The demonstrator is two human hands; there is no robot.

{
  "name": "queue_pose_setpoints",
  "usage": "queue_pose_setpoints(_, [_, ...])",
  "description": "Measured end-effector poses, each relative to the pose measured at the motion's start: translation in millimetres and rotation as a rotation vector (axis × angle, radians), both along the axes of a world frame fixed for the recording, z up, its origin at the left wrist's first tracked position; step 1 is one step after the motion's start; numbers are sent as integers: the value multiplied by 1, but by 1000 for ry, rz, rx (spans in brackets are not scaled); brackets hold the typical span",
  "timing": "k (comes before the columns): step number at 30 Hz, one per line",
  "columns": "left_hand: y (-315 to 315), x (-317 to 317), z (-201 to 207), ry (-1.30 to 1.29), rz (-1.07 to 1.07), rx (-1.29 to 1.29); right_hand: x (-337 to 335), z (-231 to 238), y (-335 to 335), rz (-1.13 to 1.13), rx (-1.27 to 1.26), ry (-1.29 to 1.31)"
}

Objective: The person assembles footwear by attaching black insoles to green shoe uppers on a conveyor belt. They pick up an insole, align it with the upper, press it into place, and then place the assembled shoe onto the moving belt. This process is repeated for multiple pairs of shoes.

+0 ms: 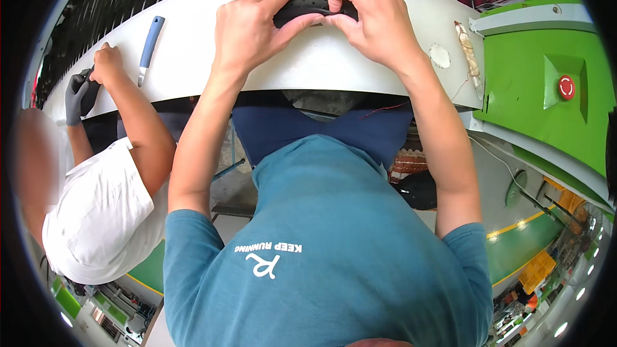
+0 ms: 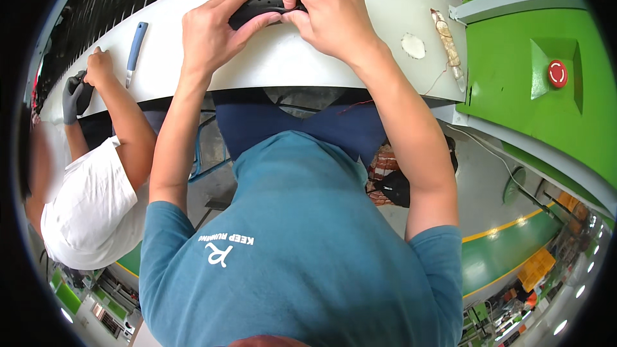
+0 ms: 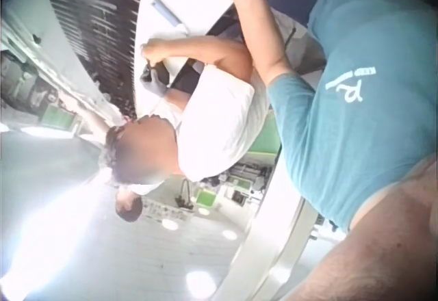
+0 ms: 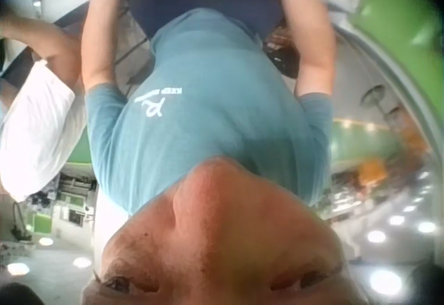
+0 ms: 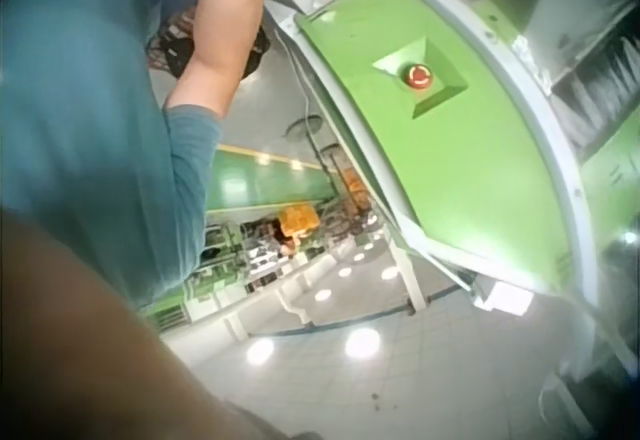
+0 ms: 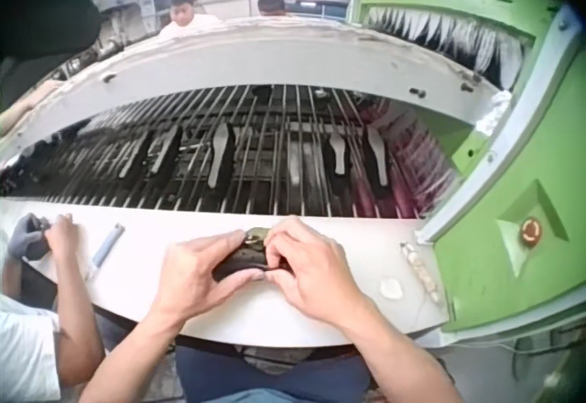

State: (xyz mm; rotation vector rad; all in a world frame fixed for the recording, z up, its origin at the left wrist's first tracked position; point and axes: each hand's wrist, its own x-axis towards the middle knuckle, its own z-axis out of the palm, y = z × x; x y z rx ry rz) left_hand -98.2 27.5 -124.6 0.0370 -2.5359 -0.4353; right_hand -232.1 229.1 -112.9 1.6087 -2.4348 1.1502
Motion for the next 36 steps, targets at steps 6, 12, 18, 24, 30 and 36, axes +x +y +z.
queue_pose_setpoints(6, [-1,-6,1,2,27,93,-18,26,-11,-29,93,-188])
queue_pose_setpoints(12, [1,-3,5,-30,39,142,-30,37,-20,-17,82,-462])
queue_pose_setpoints(18, [-9,-3,-7,106,34,251,-27,-1,-11,-35,-118,-409])
queue_pose_setpoints(24, [0,24,-7,179,-19,282,-4,-22,2,15,-246,-482])
queue_pose_setpoints(30, [-1,52,-8,226,-126,526,30,6,8,-12,-338,-252])
queue_pose_setpoints(36, [-26,78,-53,472,212,1004,39,109,27,-73,-485,26])
